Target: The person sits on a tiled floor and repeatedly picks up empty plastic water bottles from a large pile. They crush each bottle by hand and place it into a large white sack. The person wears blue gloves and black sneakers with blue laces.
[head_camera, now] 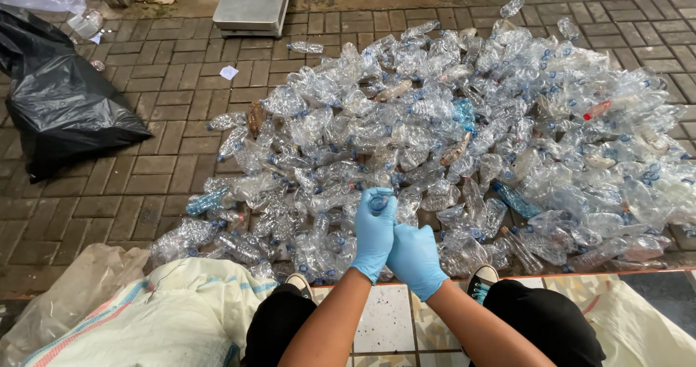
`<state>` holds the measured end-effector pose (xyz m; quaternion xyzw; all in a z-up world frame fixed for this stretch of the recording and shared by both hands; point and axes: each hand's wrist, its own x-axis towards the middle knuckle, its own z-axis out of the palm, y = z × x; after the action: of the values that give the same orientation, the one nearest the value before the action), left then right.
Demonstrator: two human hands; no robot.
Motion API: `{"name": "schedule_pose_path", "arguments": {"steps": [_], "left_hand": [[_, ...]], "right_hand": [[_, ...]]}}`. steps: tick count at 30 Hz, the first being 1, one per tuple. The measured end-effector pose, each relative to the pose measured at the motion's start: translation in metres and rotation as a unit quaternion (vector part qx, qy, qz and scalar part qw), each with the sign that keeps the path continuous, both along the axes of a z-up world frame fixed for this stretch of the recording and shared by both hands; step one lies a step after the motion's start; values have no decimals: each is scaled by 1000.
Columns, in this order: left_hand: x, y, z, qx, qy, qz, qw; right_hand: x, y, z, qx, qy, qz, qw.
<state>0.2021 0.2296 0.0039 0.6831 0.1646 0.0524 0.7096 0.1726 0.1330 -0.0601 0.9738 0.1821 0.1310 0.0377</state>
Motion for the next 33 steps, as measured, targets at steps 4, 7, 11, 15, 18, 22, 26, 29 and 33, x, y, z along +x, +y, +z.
{"name": "schedule_pose_path", "arguments": {"steps": [4,7,11,15,18,22,26,29,33], "left_hand": [[1,11,-17,-88,-23,13,996],[2,22,-6,-170,-40,-12,984],[3,41,14,-260,-56,-52,963],[-1,61,47,-413,-108,-151,891],[-10,53,54,-536,-142,-271,787],[-26,35,63,-568,-160,-356,725],[-28,33,78,-584,-113,-387,704],[-27,41,83,-402,-73,-373,833],[-20,40,71,-276,34,-256,926]], "right_hand": [[-11,5,19,104,59,-1,993],[-23,9,67,244,186,-16,952],[-35,5,79,584,392,-16,710],[-23,-12,56,781,486,-115,375],[-17,-30,17,740,590,23,323],[-30,-33,38,585,774,198,143],[-37,-22,73,579,780,235,40],[-32,-13,114,589,740,258,200],[-22,-6,132,489,667,73,557]]}}
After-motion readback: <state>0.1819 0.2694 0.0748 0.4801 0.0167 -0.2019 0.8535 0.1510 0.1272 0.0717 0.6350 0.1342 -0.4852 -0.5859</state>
